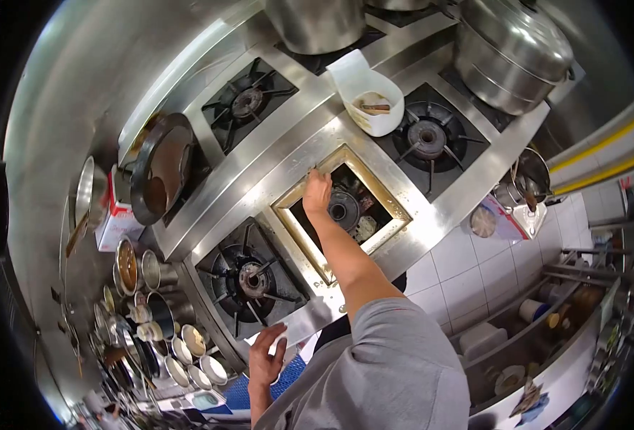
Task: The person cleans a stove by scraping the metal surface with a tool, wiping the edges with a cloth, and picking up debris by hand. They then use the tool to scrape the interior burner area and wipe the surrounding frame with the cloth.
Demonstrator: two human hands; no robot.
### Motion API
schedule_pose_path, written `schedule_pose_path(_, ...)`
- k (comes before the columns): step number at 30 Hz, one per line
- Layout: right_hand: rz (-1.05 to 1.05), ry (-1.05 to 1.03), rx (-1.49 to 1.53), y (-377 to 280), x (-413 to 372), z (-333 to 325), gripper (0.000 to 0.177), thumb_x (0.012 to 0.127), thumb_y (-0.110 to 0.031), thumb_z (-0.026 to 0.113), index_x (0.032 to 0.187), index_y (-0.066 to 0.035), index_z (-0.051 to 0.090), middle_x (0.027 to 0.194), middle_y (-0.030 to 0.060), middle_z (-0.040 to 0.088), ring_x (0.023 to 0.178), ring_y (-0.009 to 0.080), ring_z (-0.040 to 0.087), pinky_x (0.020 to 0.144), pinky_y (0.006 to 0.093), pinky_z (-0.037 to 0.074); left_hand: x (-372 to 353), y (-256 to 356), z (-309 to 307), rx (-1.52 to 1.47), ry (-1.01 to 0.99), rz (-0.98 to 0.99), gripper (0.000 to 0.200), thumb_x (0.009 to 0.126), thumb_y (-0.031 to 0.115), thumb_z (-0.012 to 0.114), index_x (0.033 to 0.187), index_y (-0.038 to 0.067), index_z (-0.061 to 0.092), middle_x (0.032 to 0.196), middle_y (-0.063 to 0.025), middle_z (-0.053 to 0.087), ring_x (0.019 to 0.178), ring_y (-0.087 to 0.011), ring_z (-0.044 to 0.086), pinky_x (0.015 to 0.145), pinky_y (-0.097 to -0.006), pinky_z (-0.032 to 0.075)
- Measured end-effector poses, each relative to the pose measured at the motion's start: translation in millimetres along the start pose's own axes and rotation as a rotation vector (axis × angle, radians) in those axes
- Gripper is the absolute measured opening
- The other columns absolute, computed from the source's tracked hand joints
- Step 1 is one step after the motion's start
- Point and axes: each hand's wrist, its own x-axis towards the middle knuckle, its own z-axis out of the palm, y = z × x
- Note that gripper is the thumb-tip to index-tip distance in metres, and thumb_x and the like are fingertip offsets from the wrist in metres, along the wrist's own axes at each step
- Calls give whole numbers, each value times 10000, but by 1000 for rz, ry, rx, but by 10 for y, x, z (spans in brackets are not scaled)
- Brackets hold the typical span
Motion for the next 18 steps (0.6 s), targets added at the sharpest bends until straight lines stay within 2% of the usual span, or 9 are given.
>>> schedule_pose_path(3,-8,205,-148,277,407,12,85,820,0,531,841,41,602,949,245,621,950,402,556,870,480,454,-109,-24,-153,22,-35,5,231,865,85,638,1088,55,689,1124,-141,670,1037,-331,637,907,-390,493)
schedule_pose_path(6,60,312,-26,213,522,-72,116,819,14,501,854,20,611,893,236,609,952,395,563,877,478,447,-225,-208,-256,50,45,-60,235,871,95,627,1092,42,685,1116,-160,669,1034,-341,638,904,-392,494)
schedule_pose_path(8,11,239,-112,89,238,88,124,811,6,507,881,-1,609,893,210,615,942,378,567,863,458,449,-219,-313,-244,9,43,-117,231,870,86,624,1080,3,673,1131,-174,662,1065,-333,634,922,-380,478)
schedule_pose_path(9,-107,275,-138,31,111,119,119,806,-11,514,887,-22,601,888,185,625,927,352,570,849,439,448,-197,-347,-237,23,27,-109,230,871,84,621,1079,1,673,1129,-174,663,1065,-334,634,923,-380,478)
schedule_pose_path(12,-157,43,-289,168,243,-121,109,802,-16,512,878,-22,591,881,177,632,927,342,571,849,436,450,-202,-364,-280,63,-47,-20,255,882,113,614,1116,30,674,1120,-188,661,1017,-357,641,893,-398,494)
schedule_pose_path(14,-148,147,-291,378,610,-174,105,804,-38,521,871,-21,599,870,179,634,931,324,581,848,421,454,-325,-396,-295,-60,-20,-127,260,885,113,619,1124,24,671,1120,-178,666,992,-303,651,892,-367,488)
schedule_pose_path(16,-140,226,-293,299,598,-221,123,804,-38,527,878,-16,623,877,182,636,929,322,583,850,419,456,-580,-643,-195,-205,64,-286,253,895,114,620,1123,17,670,1094,-164,677,966,-258,652,879,-341,487)
schedule_pose_path(17,-122,191,-327,200,456,-160,124,802,-34,535,880,-13,629,882,185,638,931,321,583,855,419,455,-737,-843,-96,-280,101,-361,250,900,114,620,1123,13,670,1081,-157,682,953,-236,652,872,-329,486)
schedule_pose_path(18,-103,165,-356,111,274,-19,125,801,-30,542,882,-11,635,888,188,639,933,320,584,860,419,455,-919,-1107,121,-542,211,-432,235,941,122,613,1142,6,650,1020,-99,687,893,-153,631,804,-294,498)
